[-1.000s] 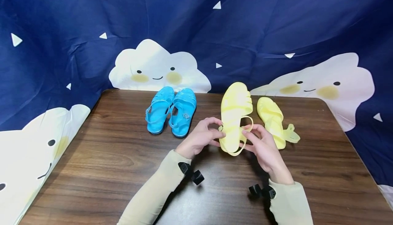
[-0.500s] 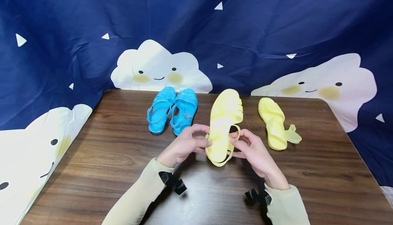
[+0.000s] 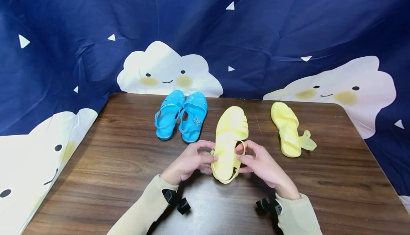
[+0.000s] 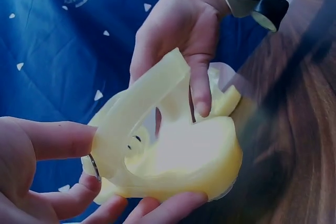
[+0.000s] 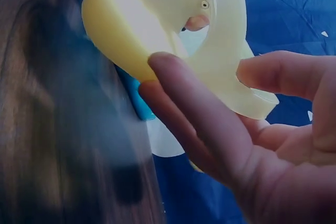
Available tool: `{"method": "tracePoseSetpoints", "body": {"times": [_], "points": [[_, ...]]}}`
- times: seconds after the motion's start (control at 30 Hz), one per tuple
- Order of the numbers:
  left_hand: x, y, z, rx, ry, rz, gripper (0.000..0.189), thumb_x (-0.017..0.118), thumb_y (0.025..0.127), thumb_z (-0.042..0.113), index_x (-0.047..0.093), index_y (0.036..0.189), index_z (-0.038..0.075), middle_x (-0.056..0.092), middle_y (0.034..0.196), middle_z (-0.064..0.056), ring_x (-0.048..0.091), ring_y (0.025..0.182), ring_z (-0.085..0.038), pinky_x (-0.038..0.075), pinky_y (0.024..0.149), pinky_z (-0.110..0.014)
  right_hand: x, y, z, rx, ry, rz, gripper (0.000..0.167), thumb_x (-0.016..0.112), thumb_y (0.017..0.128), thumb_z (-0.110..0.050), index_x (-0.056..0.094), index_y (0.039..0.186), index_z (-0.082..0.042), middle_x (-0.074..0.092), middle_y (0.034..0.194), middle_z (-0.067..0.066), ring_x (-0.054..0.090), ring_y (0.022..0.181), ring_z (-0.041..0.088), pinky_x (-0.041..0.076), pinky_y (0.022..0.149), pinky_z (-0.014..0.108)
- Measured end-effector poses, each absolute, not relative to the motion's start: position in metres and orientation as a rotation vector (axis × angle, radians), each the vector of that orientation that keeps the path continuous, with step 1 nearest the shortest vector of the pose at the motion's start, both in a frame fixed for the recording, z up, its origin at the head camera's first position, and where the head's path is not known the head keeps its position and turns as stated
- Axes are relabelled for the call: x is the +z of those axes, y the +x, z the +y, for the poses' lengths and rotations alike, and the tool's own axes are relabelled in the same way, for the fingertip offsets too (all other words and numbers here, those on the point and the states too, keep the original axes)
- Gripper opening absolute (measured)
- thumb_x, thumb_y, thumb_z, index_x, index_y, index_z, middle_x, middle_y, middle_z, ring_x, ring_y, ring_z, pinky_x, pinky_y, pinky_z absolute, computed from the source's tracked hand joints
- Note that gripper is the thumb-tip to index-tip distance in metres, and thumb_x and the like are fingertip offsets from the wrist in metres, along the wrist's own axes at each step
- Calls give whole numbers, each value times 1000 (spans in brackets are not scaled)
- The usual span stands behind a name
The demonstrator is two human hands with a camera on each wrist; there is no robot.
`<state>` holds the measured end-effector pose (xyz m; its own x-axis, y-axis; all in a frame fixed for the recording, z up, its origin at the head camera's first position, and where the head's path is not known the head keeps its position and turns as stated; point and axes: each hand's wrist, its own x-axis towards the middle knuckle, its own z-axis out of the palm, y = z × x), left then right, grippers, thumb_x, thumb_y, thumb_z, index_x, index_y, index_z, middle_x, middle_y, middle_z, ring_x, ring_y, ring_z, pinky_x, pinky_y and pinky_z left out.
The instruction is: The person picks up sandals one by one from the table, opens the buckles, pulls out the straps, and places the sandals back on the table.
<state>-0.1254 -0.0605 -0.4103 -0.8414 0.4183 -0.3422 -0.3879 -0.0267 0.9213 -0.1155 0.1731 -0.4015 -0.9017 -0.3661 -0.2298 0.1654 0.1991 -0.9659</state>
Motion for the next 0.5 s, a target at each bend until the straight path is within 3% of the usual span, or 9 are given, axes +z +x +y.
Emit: {"method": "tracePoseSetpoints", "body": {"times": [0.27,0.5], "points": [[-414,-127,-62,1795,46,1803,41,68,85,6,53,121,-4,65,98,-10,65,77,-13,59,78,-46,-405,-115,172,-1640,-214,2099,27,53,90,1,46,116,5,51,113,20,65,83,14,60,71,38],[-422,-132,-64,1698,64,1826,39,68,86,9,52,119,-6,65,87,-9,64,77,-13,59,79,-42,-410,-118,173,-1605,-258,2082,30,53,90,1,44,119,7,51,112,22,65,85,19,60,71,42]]}}
